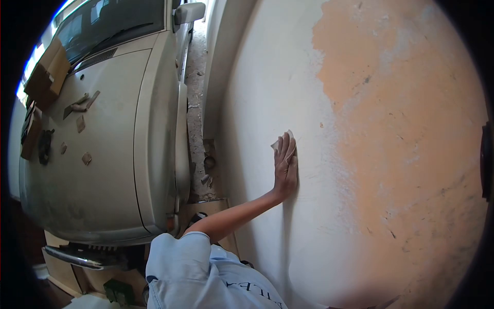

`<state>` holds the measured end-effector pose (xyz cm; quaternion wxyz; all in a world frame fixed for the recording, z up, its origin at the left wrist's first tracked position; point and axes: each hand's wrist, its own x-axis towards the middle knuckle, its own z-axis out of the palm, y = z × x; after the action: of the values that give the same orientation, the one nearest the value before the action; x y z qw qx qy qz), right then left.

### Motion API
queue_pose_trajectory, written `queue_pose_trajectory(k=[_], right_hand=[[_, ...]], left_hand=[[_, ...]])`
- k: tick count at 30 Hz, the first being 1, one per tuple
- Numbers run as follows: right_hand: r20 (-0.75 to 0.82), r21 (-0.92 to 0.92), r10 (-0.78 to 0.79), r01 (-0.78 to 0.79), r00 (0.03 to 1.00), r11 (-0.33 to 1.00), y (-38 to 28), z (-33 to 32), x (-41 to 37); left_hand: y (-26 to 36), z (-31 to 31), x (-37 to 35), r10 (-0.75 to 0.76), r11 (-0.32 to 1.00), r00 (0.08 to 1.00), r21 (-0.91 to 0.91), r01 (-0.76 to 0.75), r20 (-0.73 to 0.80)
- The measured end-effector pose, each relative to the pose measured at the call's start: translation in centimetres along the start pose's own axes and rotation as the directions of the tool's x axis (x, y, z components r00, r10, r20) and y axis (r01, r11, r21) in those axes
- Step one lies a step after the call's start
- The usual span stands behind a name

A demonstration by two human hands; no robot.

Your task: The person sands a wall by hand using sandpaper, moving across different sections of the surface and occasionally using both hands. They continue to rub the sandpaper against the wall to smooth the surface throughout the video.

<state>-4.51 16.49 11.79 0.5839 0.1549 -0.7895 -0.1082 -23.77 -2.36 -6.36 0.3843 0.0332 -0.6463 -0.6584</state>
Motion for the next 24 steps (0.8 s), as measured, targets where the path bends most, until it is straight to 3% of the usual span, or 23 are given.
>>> queue_pose_trajectory(k=[2,3,5,8,9,10,11,12,15,19,22,24], right_hand=[[0.011,-0.008,0.011,-0.011,1.0,1.0,0.1,0.0,0.0],[0.017,-0.009,0.019,-0.019,1.0,1.0,0.1,0.0,-0.1],[0.016,-0.003,0.019,-0.019,1.0,1.0,0.1,0.0,-0.1],[0.015,0.016,0.011,-0.012,1.0,1.0,0.1,0.1,-0.3],[0.013,0.01,0.014,-0.014,1.0,1.0,0.2,-0.1,-0.4],[0.022,0.0,0.014,-0.014,1.0,1.0,0.3,-0.1,-0.5],[0.028,-0.012,0.018,-0.018,0.999,1.0,0.3,-0.2,-0.6],[0.034,-0.022,0.026,-0.026,0.999,0.999,0.5,-0.2,-0.6],[0.033,-0.036,0.022,-0.02,0.999,0.999,0.5,-0.3,-0.6],[0.031,-0.044,0.004,-0.003,1.0,0.999,0.6,-0.3,-0.6],[0.037,-0.031,0.01,-0.009,0.999,0.999,0.5,-0.3,-0.7],[0.021,-0.021,0.008,-0.007,1.0,1.0,0.6,-0.2,-0.7]], left_hand=[[0.2,0.4,-1.0,0.031,0.999,0.999,0.028,-0.032,0.014],[1.1,0.7,-3.8,0.067,0.987,0.993,0.141,-0.081,0.1],[0.9,1.7,-9.9,0.182,0.977,0.97,0.078,-0.196,0.164],[1.3,1.1,-11.4,0.157,0.986,0.953,0.021,-0.168,0.258],[-0.2,1.2,-10.4,0.229,0.971,0.946,0.012,-0.238,0.229],[-0.8,0.6,-8.4,0.188,0.981,0.96,0.01,-0.194,0.207],[-1.7,1.2,-6.0,0.092,0.968,0.993,-0.239,-0.074,0.067],[-0.9,0.0,-2.8,-0.044,0.998,0.995,-0.032,0.047,0.09],[1.5,0.9,-1.8,-0.039,0.998,0.999,0.043,0.04,-0.026],[2.1,1.4,-11.4,0.184,0.983,0.966,-0.028,-0.182,0.183],[-0.9,1.0,-11.1,0.279,0.96,0.936,-0.03,-0.279,0.215],[-1.5,0.2,-6.0,0.129,0.991,0.986,0.026,-0.133,0.105]])
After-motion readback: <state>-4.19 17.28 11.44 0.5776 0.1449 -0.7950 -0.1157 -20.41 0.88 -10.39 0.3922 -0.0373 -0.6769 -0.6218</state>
